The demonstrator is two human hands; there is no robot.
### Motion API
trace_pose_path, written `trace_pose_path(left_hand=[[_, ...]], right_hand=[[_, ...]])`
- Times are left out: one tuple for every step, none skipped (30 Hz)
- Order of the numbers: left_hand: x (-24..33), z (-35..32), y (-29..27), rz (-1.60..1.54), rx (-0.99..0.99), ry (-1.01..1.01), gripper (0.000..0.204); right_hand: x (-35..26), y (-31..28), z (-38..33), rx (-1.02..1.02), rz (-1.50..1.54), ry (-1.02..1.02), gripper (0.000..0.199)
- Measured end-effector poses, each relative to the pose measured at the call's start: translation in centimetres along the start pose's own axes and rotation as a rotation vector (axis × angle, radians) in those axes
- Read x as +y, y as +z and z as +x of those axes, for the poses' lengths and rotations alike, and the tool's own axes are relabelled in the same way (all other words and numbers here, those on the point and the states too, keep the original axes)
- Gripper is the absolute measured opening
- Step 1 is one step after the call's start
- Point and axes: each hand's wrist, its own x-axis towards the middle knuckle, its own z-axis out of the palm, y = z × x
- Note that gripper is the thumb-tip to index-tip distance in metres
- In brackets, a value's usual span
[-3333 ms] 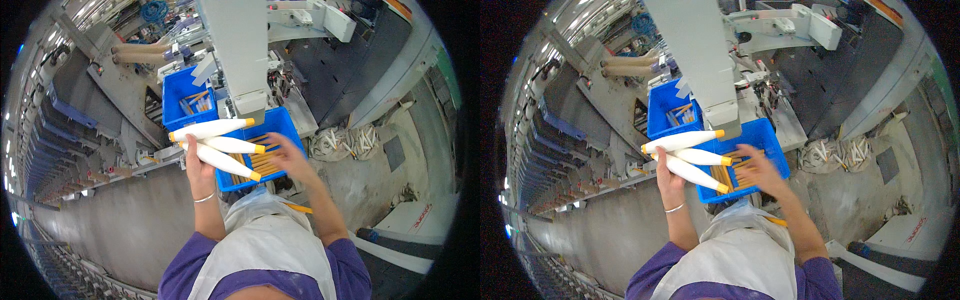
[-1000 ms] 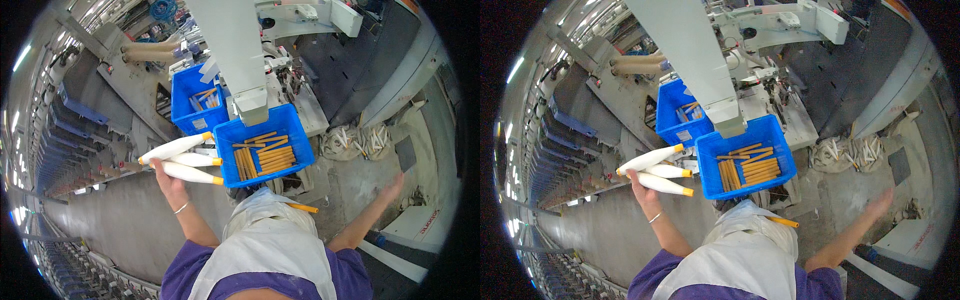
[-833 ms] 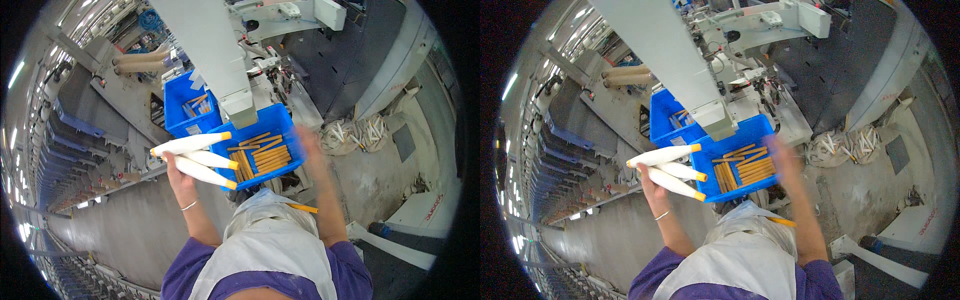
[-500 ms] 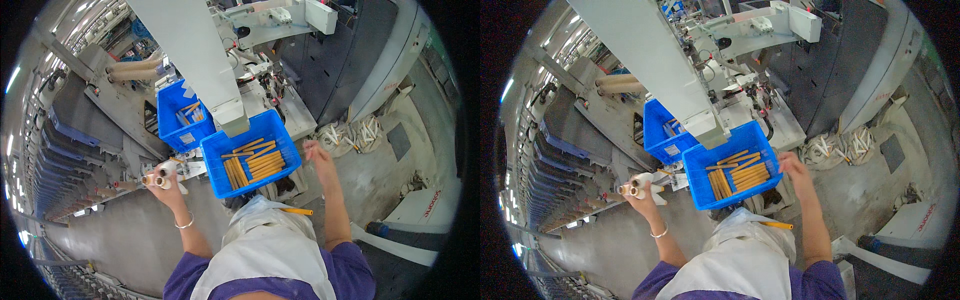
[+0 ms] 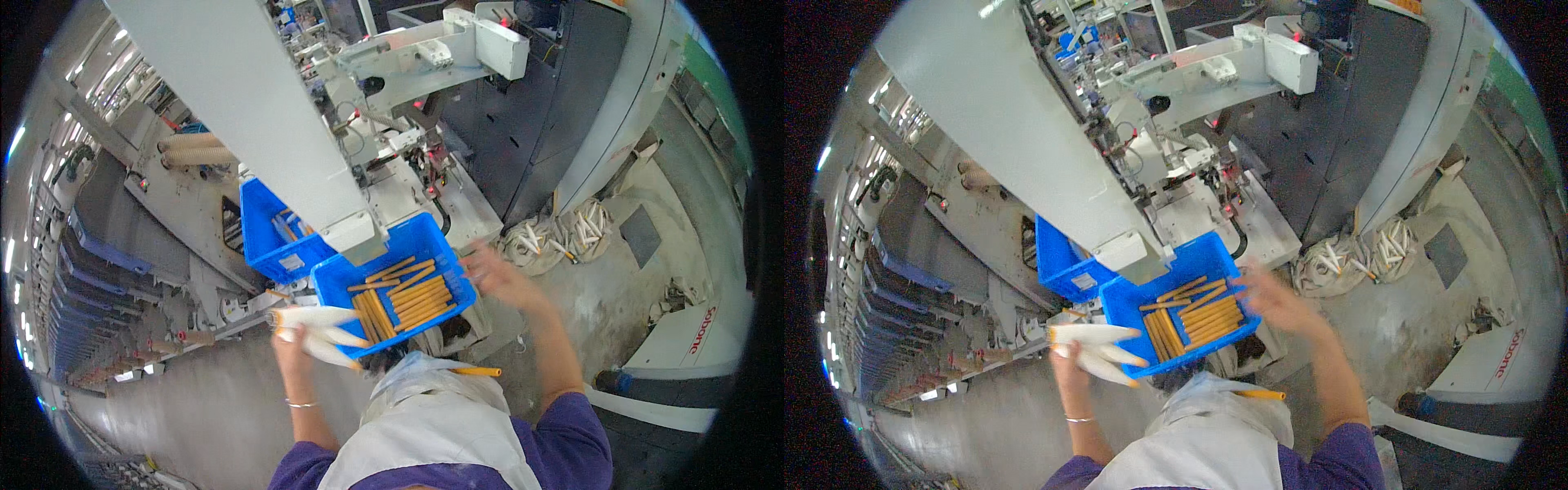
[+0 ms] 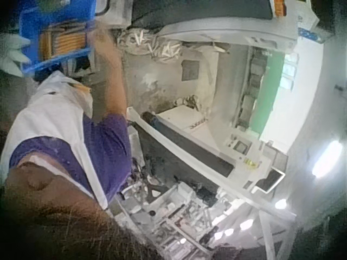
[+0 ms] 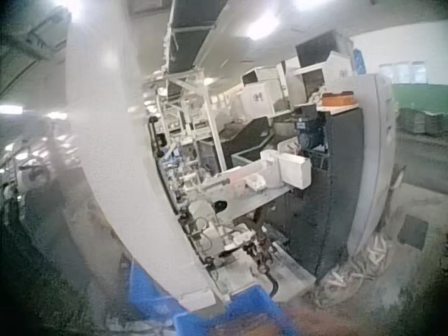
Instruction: The person walks through a textile factory, picks up white and blue spools from blue bins, and sorts them by color into separate bins. The person handles spools one at a time and in small groups, placing them into designated bins.
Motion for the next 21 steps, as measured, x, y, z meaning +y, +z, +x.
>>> trace_pose_path(left_hand=[[-0.9,-0.6,2.8,-0.166,-0.091,-0.086,0.048],[-1.7,-1.1,5.4,-0.243,-0.201,-0.163,0.054],[-2.4,-2.2,7.9,-0.376,-0.215,-0.268,0.056],[-2.8,-2.2,9.9,-0.470,-0.353,-0.311,0.061],[-2.9,-3.2,11.4,-0.497,-0.278,-0.367,0.065],[-2.6,-3.9,12.1,-0.498,-0.222,-0.405,0.067],[-2.6,-4.2,12.7,-0.507,-0.243,-0.393,0.065],[-2.5,-4.6,13.1,-0.490,-0.245,-0.423,0.064],[-2.6,-4.9,13.2,-0.469,-0.252,-0.408,0.064],[-2.7,-4.9,13.2,-0.412,-0.237,-0.423,0.065],[-2.8,-4.8,13.0,-0.386,-0.165,-0.524,0.065],[-3.2,-4.5,12.9,-0.408,-0.140,-0.500,0.067],[-3.5,-4.1,12.8,-0.417,-0.126,-0.476,0.070],[-3.7,-3.7,12.6,-0.462,-0.149,-0.431,0.070],[-3.9,-3.4,12.4,-0.488,-0.201,-0.384,0.071],[-3.8,-3.2,12.0,-0.508,-0.220,-0.425,0.070],[-3.5,-3.4,11.5,-0.346,-0.105,-0.518,0.070],[-3.1,-3.7,10.9,-0.248,-0.179,-0.546,0.071],[-2.6,-4.1,10.3,-0.162,-0.220,-0.589,0.072],[-2.2,-4.9,9.9,-0.235,-0.188,-0.568,0.061],[-1.9,-5.7,9.6,-0.310,-0.156,-0.549,0.052]], right_hand=[[0.8,2.0,1.1,-0.223,-0.032,-0.078,0.054],[1.5,4.2,1.7,-0.387,-0.005,-0.020,0.057],[1.8,5.9,2.0,-0.583,0.062,0.100,0.061],[1.9,8.2,2.2,-0.760,0.112,0.268,0.064],[1.7,9.2,1.5,-0.808,0.384,0.487,0.064],[1.5,10.9,1.1,-0.780,0.592,0.710,0.063],[1.4,11.3,-0.1,-0.740,0.643,0.835,0.062],[1.5,12.4,-0.9,-0.742,0.661,0.819,0.064],[1.6,12.5,-2.2,-0.667,0.767,0.813,0.068],[2.1,13.2,-2.9,-0.610,0.871,0.724,0.065],[2.6,13.3,-3.7,-0.554,0.558,0.677,0.074],[3.2,13.6,-3.9,-0.509,0.583,0.766,0.073],[3.5,13.4,-3.6,-0.518,0.709,0.727,0.072],[3.5,12.9,-2.8,-0.455,0.667,0.739,0.069],[3.0,11.9,-1.2,-0.476,0.708,0.671,0.066],[1.9,10.0,0.7,-0.458,0.628,0.696,0.063],[0.2,7.5,3.5,-0.415,0.559,0.702,0.059],[-2.3,4.4,6.8,-0.300,0.541,0.686,0.056],[-5.2,0.7,10.4,-0.241,0.190,0.517,0.054],[-8.5,-3.3,14.6,-0.162,-0.318,0.126,0.058],[-11.9,-7.3,18.5,-0.035,-0.357,-0.041,0.041]])
